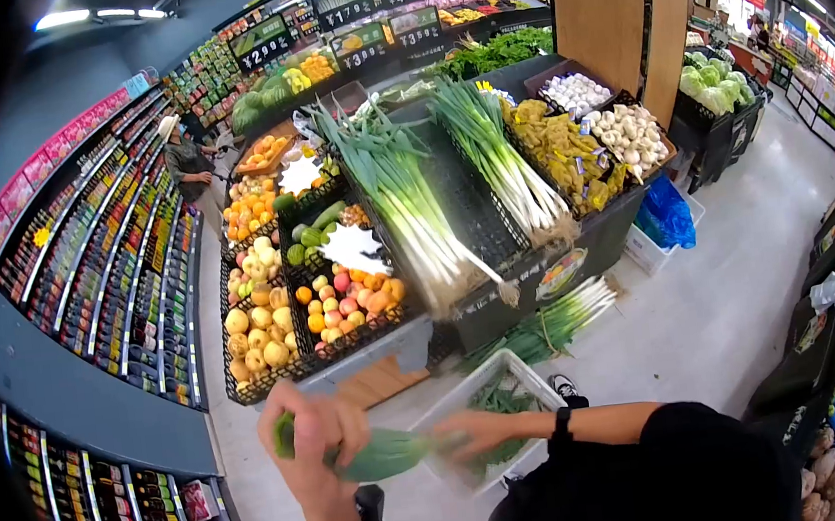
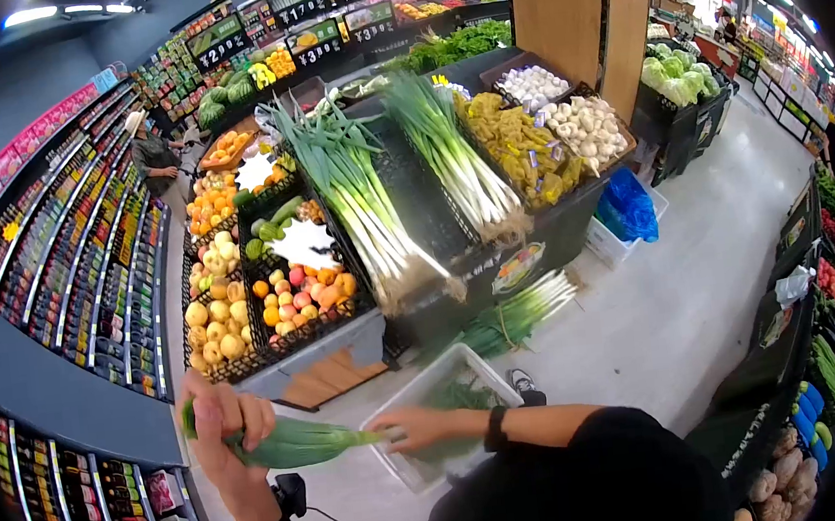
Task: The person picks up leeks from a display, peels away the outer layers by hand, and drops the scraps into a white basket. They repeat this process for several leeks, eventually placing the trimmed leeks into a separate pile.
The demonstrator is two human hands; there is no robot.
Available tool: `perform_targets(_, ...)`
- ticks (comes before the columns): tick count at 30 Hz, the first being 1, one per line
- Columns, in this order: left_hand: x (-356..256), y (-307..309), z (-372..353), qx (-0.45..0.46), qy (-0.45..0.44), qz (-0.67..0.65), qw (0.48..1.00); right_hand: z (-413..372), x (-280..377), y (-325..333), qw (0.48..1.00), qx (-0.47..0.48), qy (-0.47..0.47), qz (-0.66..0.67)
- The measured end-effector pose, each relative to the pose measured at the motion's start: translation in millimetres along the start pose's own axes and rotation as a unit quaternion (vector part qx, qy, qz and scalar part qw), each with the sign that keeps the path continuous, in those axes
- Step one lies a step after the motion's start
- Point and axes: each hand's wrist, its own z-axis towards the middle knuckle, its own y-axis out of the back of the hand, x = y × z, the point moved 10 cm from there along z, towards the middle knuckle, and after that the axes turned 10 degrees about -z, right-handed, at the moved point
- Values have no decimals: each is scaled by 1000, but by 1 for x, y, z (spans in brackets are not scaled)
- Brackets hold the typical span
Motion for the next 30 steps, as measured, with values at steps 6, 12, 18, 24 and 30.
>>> perform_targets(6,85,-53,125,31,46,-199,978,-80,-70,118,992,75,-86,59)
perform_targets(12,221,-37,280,-63,91,-261,959,-217,-182,260,967,-3,-248,-65)
perform_targets(18,372,-45,379,-224,115,-252,935,-281,-257,428,909,-235,-318,-134)
perform_targets(24,587,72,302,-154,135,543,814,-182,-315,570,849,-417,-263,-191)
perform_targets(30,683,125,179,-179,276,618,714,-109,-452,587,835,-290,-385,-267)
